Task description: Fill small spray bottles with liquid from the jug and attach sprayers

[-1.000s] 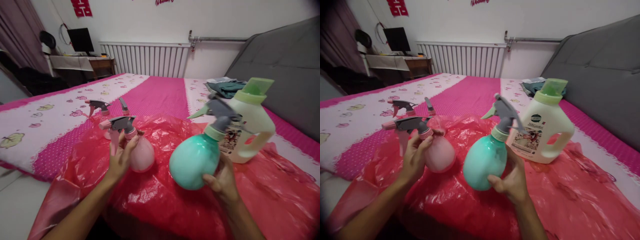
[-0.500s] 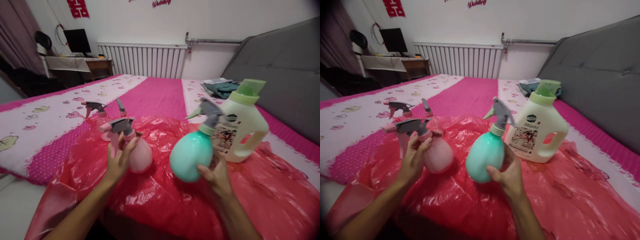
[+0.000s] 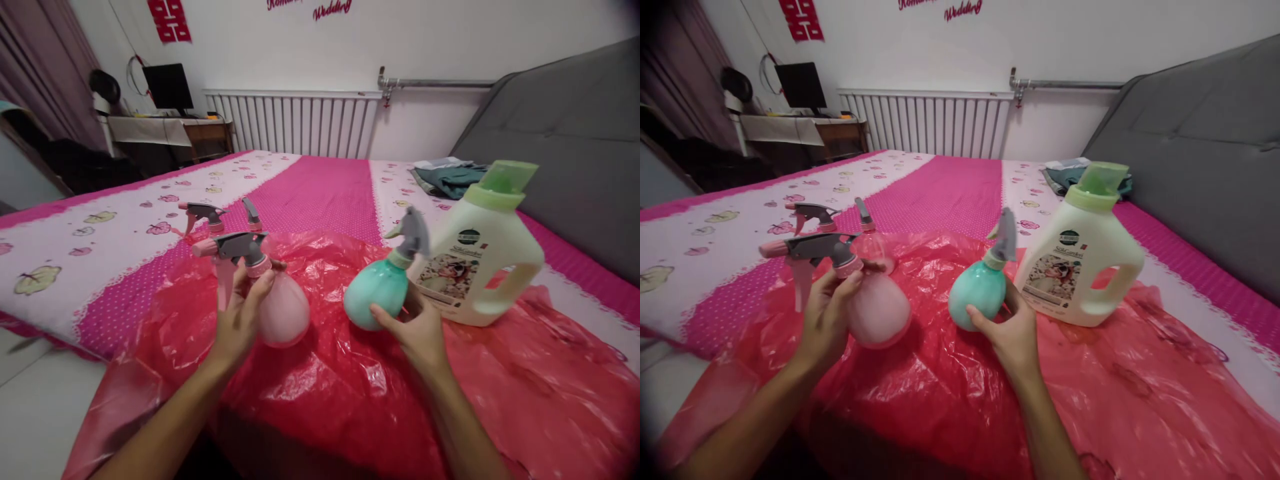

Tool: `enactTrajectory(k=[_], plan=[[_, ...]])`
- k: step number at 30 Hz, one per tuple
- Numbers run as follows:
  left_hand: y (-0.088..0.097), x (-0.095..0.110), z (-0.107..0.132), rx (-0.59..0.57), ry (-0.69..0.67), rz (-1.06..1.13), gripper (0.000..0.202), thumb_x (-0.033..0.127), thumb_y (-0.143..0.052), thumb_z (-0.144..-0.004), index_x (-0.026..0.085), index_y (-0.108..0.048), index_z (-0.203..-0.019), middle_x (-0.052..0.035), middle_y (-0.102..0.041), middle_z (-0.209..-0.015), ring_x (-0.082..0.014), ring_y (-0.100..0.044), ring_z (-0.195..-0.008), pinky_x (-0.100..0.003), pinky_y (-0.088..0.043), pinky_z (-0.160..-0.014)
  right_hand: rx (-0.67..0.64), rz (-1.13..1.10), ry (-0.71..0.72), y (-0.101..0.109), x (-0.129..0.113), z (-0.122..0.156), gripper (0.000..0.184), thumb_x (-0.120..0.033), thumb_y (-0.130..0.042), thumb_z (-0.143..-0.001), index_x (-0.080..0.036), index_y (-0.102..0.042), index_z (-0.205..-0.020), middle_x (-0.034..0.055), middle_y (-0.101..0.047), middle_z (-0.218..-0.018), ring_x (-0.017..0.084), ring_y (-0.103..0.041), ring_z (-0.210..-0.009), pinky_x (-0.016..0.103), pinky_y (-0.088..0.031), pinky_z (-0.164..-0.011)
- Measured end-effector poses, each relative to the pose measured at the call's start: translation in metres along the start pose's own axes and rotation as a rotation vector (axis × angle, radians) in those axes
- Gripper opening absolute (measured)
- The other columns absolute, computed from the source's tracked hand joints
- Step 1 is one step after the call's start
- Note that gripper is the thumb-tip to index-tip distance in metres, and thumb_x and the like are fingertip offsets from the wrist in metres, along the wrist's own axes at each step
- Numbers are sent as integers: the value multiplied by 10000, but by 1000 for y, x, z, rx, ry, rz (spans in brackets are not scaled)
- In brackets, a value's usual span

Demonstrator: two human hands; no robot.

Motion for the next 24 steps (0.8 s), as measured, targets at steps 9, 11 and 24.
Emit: enactTrajectory(k=[9, 11, 24], plan=[[-1, -5, -2, -11, 4, 32, 351, 539, -728, -894, 217, -756, -1031, -93, -800, -1107, -301, -731, -1122, -452, -546, -1039, 12, -93, 12, 11, -6, 4, 858, -799, -794, -584, -150, -726, -1141, 178, -776, -1096, 330, -756, -929, 448, -640, -789], [0, -4, -2, 10, 1, 48, 345, 531, -735, -891, 218, -757, -1035, -92, -799, -1113, -303, -728, -1132, -463, -537, -1056, 43, -63, 32, 10, -13, 3, 846, -761, -847, -540, -165, -728, -1128, 171, -773, -1115, 323, -750, -931, 426, -637, -763], [3, 1, -2, 18, 4, 59, 347, 522, -738, -899, 213, -745, -1057, -91, -796, -1125, -296, -726, -1139, -461, -540, -1065, -113, -24, -38, -9, -1, 6, 663, -602, -937, -507, -164, -744, -965, 136, -786, -981, 306, -751, -865, 381, -633, -715]])
Point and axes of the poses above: each hand's wrist, its own z-axis away from the middle knuckle, its own y-axis out of the back of the hand, x = y × z, the point moved 2 cm from there along -z, towards the middle knuckle
